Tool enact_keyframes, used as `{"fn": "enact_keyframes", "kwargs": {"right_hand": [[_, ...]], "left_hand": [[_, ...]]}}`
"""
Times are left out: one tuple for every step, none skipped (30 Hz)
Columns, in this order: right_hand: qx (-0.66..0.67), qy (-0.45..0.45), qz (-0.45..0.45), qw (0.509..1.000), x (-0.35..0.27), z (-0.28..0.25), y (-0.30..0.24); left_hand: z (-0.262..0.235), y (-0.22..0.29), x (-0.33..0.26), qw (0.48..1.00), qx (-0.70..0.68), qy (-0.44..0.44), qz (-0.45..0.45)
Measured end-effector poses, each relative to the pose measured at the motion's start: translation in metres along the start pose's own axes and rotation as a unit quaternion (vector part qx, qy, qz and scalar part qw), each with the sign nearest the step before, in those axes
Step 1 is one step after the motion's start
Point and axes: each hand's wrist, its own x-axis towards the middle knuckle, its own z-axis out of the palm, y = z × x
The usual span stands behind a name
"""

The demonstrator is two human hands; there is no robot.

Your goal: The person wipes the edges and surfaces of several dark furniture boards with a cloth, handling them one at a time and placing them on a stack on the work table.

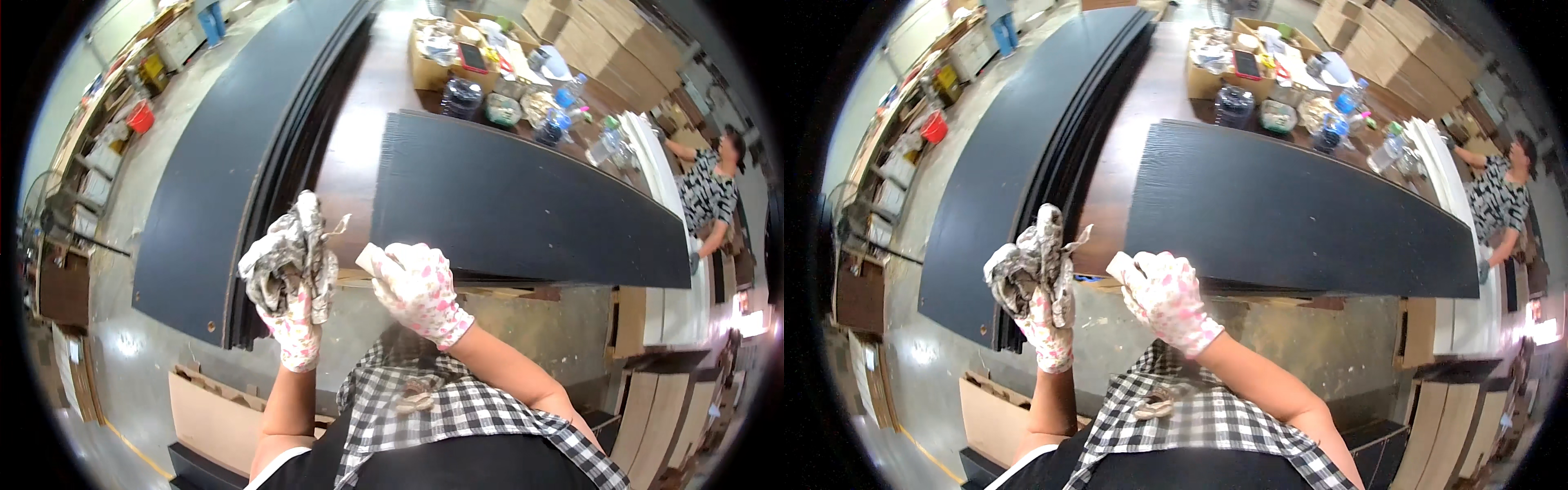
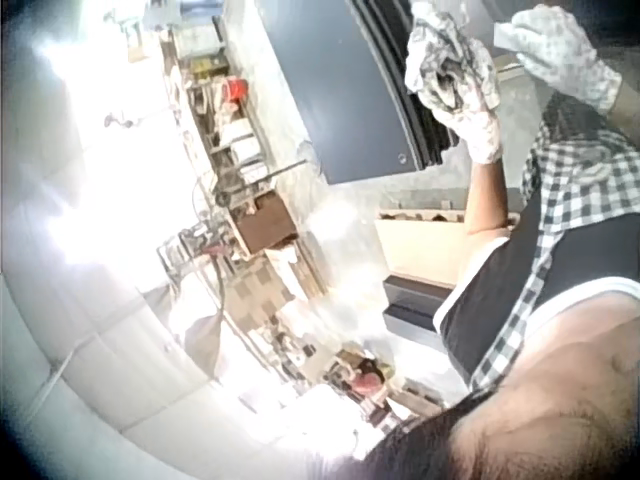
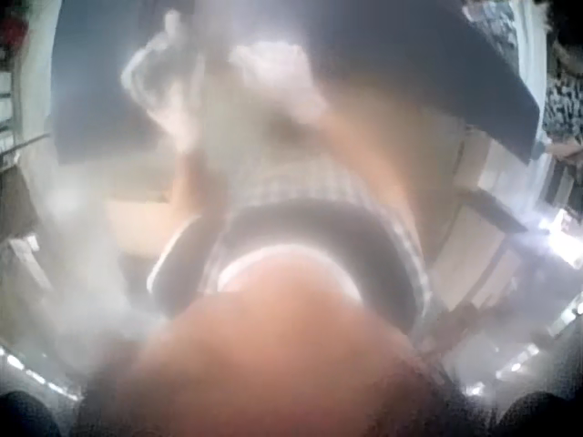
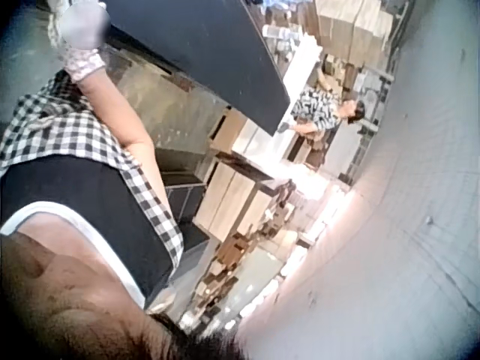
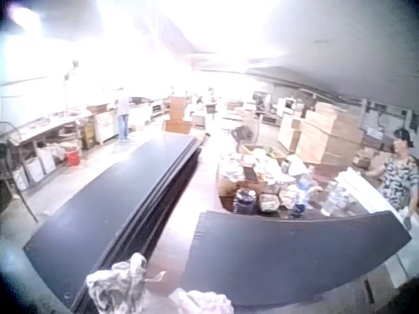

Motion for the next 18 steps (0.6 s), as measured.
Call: {"fn": "enact_keyframes", "kwargs": {"right_hand": [[-0.008,-0.001,0.021,1.0,-0.012,0.0,0.01],[0.047,-0.018,0.041,0.998,-0.02,-0.013,0.02],[-0.013,0.066,0.036,0.997,-0.037,-0.024,0.031],[-0.033,0.093,0.028,0.995,-0.051,-0.034,0.045],[-0.088,0.034,0.073,0.993,-0.072,-0.054,0.061],[-0.106,0.073,0.112,0.985,-0.089,-0.067,0.07],[-0.125,0.112,0.151,0.974,-0.104,-0.077,0.078],[-0.139,0.151,0.191,0.96,-0.114,-0.081,0.08],[-0.1,0.126,0.159,0.974,-0.09,-0.084,0.064],[-0.102,0.109,0.108,0.983,-0.082,-0.07,0.058],[-0.07,0.088,0.074,0.991,-0.068,-0.057,0.049],[-0.051,0.11,0.084,0.989,-0.065,-0.043,0.042],[-0.055,0.075,0.078,0.993,-0.062,-0.042,0.038],[-0.055,0.043,0.071,0.995,-0.061,-0.041,0.037],[-0.028,0.07,0.081,0.994,-0.065,-0.041,0.043],[0.001,0.064,0.114,0.991,-0.074,-0.047,0.049],[-0.023,0.082,0.111,0.99,-0.085,-0.055,0.055],[-0.046,0.101,0.108,0.988,-0.089,-0.057,0.059]], "left_hand": [[0.003,-0.002,0.002,1.0,0.003,-0.006,-0.002],[0.004,-0.002,0.004,1.0,0.01,-0.008,0.0],[-0.005,-0.006,0.005,0.987,0.162,0.003,-0.001],[-0.019,-0.011,0.005,0.974,0.226,0.013,0.021],[-0.029,-0.022,0.001,0.974,0.223,0.001,0.045],[-0.03,-0.03,-0.003,0.975,0.216,-0.011,0.054],[-0.027,-0.038,-0.008,0.976,0.209,-0.026,0.057],[-0.02,-0.039,-0.01,0.977,0.205,-0.035,0.055],[-0.014,-0.043,-0.01,0.977,0.202,-0.044,0.051],[-0.009,-0.046,-0.011,0.978,0.199,-0.052,0.047],[-0.005,-0.044,-0.008,0.971,0.218,-0.07,0.063],[0.005,-0.046,-0.006,0.973,0.206,-0.085,0.06],[0.015,-0.046,-0.006,0.973,0.199,-0.104,0.058],[0.022,-0.045,-0.005,0.971,0.197,-0.121,0.059],[0.021,-0.04,-0.003,0.967,0.208,-0.129,0.065],[0.017,-0.038,0.0,0.961,0.228,-0.134,0.076],[0.017,-0.036,0.0,0.956,0.242,-0.144,0.08],[0.02,-0.035,-0.004,0.964,0.215,-0.142,0.063]]}}
